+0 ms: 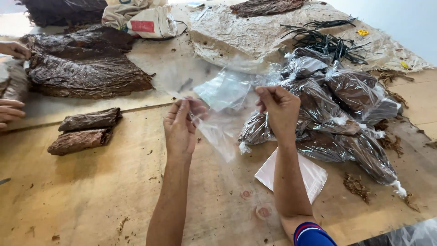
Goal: The person places folded brown material into clear plastic bags, seals the bags, and sets them aside. The person repeats this process with additional pieces of material throughout the clip.
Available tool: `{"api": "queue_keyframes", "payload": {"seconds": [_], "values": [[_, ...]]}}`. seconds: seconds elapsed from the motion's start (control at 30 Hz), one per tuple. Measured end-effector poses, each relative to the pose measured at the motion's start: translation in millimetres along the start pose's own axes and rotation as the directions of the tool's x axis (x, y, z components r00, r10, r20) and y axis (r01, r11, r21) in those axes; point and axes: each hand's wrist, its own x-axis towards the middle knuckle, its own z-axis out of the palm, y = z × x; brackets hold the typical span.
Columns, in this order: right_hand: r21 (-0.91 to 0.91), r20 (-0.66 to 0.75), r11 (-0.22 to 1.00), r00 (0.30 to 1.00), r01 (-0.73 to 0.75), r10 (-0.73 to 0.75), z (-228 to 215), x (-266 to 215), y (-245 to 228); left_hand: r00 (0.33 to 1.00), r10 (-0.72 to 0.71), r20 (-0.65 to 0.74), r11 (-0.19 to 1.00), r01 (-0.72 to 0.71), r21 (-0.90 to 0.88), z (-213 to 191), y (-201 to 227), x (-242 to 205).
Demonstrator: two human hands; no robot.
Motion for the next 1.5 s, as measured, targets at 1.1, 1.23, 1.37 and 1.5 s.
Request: {"api": "queue_keyframes", "payload": {"seconds": [1.1,1.23,1.37,1.5], "values": [[-0.659,-0.022,0.752,1.000,-0.016,0.002,-26,38,132,0.976,0.200,-0.082,0.885,-0.216,-0.412,-68,71,2],[-0.350,0.290,0.936,0.955,0.044,0.063,-13,20,34,0.972,0.158,-0.174,0.839,-0.225,-0.495,-81,68,9],[0.064,0.654,0.998,0.754,0.021,-0.058,-5,11,9,0.948,0.206,-0.244,0.869,-0.292,-0.400,-87,75,14],[0.227,0.722,0.974,0.674,-0.016,-0.157,19,1,17,0.928,0.182,-0.324,0.894,-0.294,-0.339,-91,80,13]]}}
